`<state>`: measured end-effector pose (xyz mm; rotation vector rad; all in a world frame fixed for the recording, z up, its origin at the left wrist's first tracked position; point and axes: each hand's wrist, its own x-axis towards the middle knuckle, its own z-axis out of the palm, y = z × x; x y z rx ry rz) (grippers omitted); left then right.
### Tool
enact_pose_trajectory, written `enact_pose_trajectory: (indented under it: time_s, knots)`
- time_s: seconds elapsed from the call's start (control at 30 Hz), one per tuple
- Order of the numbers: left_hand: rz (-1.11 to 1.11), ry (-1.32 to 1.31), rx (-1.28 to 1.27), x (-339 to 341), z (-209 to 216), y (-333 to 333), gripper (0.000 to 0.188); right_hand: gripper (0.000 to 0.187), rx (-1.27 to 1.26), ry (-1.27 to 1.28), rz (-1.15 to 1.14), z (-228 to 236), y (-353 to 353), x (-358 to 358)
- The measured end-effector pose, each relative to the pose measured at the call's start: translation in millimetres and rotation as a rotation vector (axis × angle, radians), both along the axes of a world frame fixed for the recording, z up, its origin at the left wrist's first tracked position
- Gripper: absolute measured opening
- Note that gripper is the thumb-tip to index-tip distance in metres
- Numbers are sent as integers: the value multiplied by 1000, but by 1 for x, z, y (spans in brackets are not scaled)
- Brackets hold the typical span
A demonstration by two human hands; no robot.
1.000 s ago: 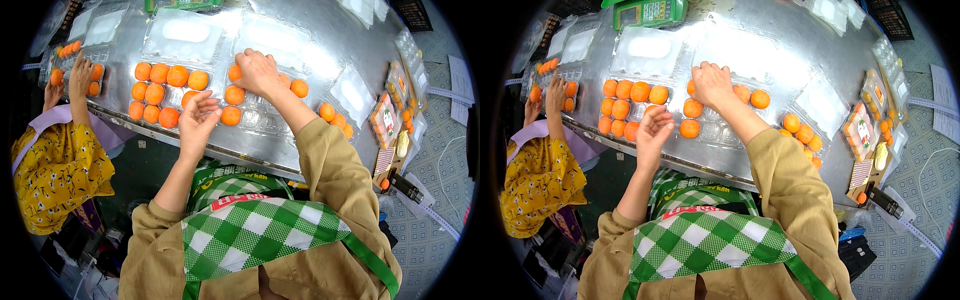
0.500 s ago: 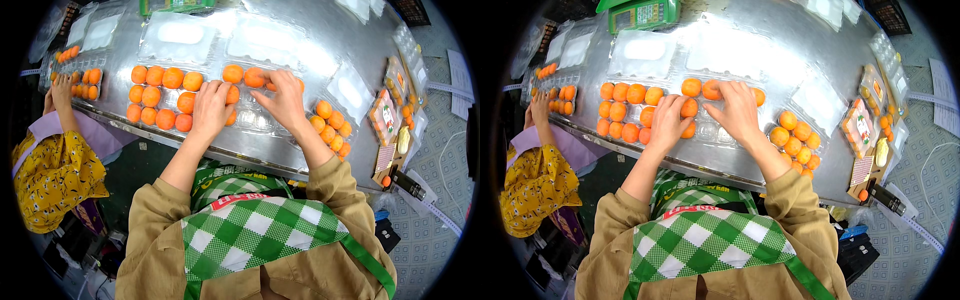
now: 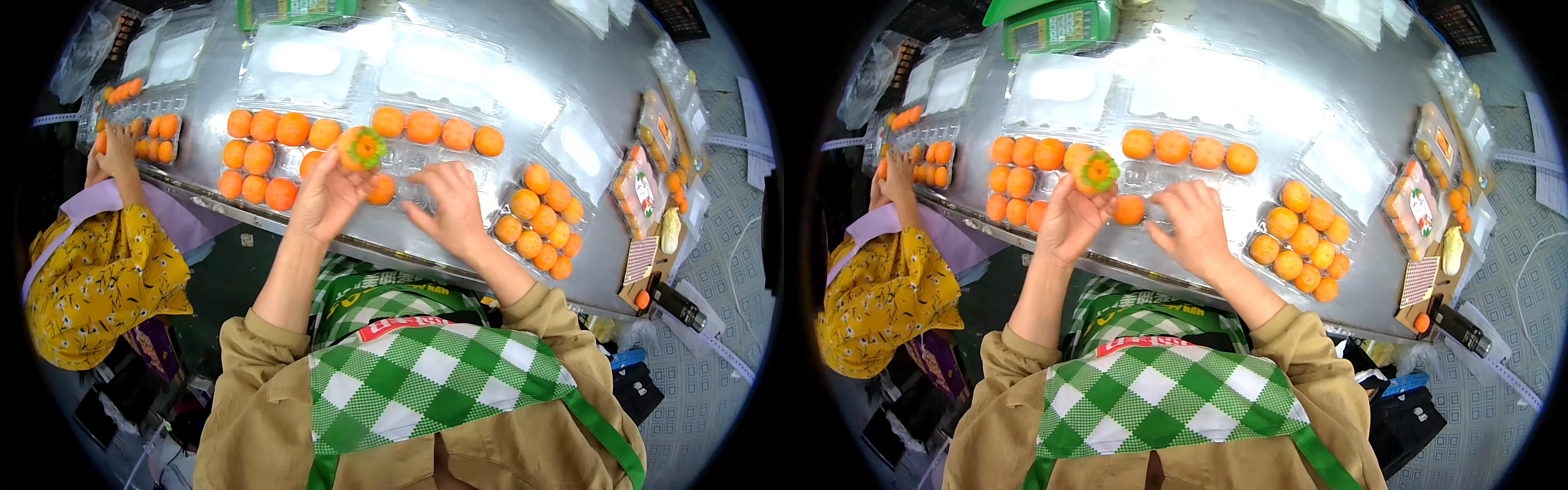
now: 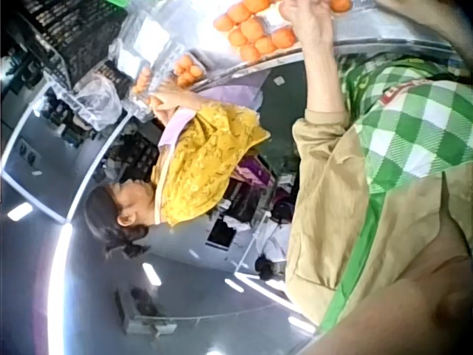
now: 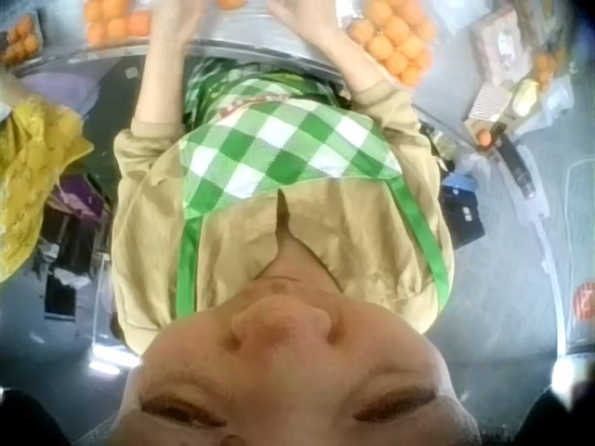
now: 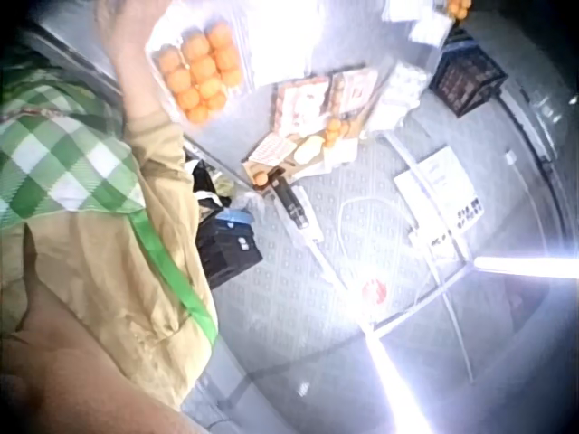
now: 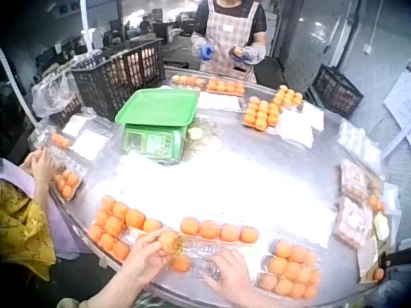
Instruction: The person sorts persimmons by hand, places them into clear plastic trays, closes the lids, and stacks the packed containers into a black crate.
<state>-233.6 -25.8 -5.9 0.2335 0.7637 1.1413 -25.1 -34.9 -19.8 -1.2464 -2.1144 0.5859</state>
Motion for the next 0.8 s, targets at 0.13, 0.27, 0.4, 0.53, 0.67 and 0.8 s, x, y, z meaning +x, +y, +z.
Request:
enact_pose_trajectory:
  time_s: [0.13,0.27,0.4,0.53,0.67,0.8]
  knots:
    - [11,-593,-83,-10,-12,-18,57,53,23,-181,109,-3,-4,-28]
    - [38,-789,-78,-13,-18,-26,63,55,52,-315,119,-10,0,-43]
    - [52,-792,-72,-18,-19,-30,58,54,46,-379,128,-14,0,-46]
    - [26,-557,-83,-25,-15,-38,58,53,24,-336,101,-20,2,-46]
    - [-18,-445,-65,-33,-20,-50,60,51,-2,-265,99,-20,5,-47]
    - [-51,-206,14,-39,-14,-52,67,49,-9,-131,35,-8,6,-43]
